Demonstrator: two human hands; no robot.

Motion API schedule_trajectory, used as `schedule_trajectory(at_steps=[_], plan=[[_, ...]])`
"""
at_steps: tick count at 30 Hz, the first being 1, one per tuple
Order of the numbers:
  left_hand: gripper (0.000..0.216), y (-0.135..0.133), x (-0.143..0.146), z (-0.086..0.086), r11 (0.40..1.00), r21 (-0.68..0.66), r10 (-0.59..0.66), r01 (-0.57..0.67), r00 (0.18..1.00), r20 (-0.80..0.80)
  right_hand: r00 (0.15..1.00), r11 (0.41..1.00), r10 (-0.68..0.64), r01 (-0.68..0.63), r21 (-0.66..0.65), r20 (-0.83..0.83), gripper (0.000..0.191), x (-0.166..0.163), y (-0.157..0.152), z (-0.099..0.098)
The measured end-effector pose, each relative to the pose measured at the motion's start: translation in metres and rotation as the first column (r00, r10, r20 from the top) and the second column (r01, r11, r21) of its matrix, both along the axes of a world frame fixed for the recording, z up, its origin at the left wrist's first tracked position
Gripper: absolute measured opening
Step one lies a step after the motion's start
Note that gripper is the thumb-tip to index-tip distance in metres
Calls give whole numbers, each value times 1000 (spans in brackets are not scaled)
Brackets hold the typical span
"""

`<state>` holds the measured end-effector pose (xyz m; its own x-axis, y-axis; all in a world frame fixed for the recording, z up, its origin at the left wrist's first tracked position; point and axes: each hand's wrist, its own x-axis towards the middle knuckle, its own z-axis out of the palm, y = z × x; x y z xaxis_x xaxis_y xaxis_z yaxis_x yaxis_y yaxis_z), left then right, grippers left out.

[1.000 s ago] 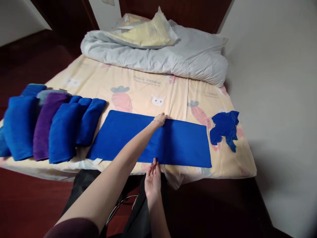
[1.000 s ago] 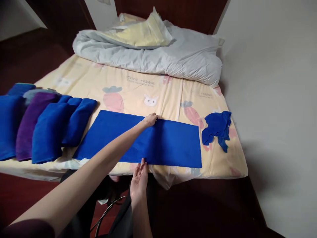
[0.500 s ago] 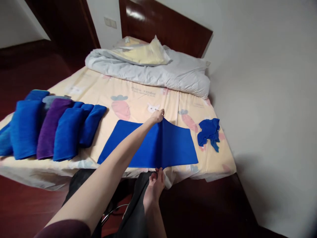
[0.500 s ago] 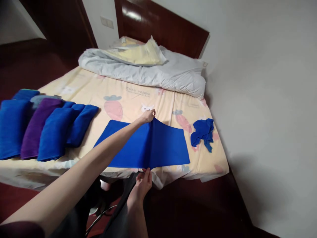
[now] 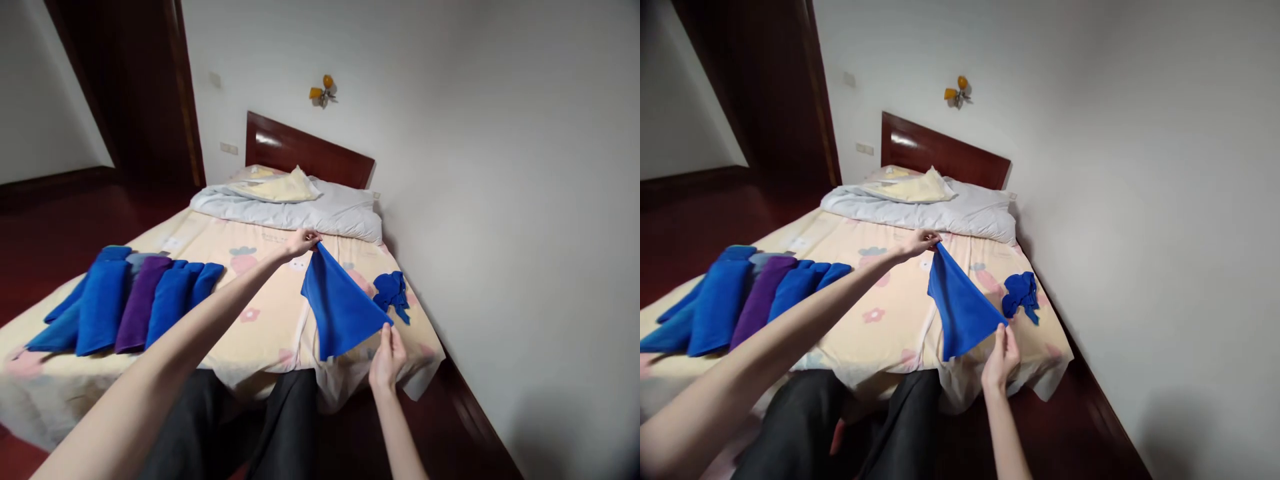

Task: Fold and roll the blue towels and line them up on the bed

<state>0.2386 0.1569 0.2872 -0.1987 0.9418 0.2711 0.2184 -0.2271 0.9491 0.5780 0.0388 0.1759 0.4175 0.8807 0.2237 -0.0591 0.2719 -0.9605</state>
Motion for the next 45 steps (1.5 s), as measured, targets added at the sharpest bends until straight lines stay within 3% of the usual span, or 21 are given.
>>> schedule_trajectory(at_steps=[3, 7, 14, 20, 30, 35, 40, 43, 45], plan=[[26, -39, -12, 21, 995, 90, -49, 44, 997, 58, 996, 989, 80, -75, 131, -37, 54, 11, 16, 43], [33, -80, -18, 39, 990, 138, 3, 1, 999, -32, 983, 962, 156, -129, 239, -96, 55, 13, 30, 86], [42, -122, -21, 57, 960, 216, 210, -179, 969, -133, 951, 939, 303, -288, 189, -55, 55, 21, 28, 123], [49, -167, -28, 58, 976, 148, 170, -158, 983, -75, 926, 929, 370, -367, 50, -77, 51, 33, 15, 124], [54, -260, -26, 22, 985, -54, 161, -161, 987, -13, 849, 833, 520, -528, -168, -92, 54, 59, -8, 108], [50, -298, -32, 14, 973, -163, 163, -162, 987, -4, 808, 779, 588, -580, -239, -41, 54, 63, -10, 104], [50, -288, -52, -1, 949, -193, 243, -248, 969, -46, 737, 689, 666, -667, -284, -114, 37, 36, 15, 101], [48, -255, -67, -15, 935, -192, 294, -297, 955, -48, 674, 614, 724, -726, -310, -145, 27, 2, 47, 95], [44, -227, -78, -22, 923, -218, 320, -318, 947, -26, 673, 610, 725, -726, -317, -146, 27, -27, 71, 90]])
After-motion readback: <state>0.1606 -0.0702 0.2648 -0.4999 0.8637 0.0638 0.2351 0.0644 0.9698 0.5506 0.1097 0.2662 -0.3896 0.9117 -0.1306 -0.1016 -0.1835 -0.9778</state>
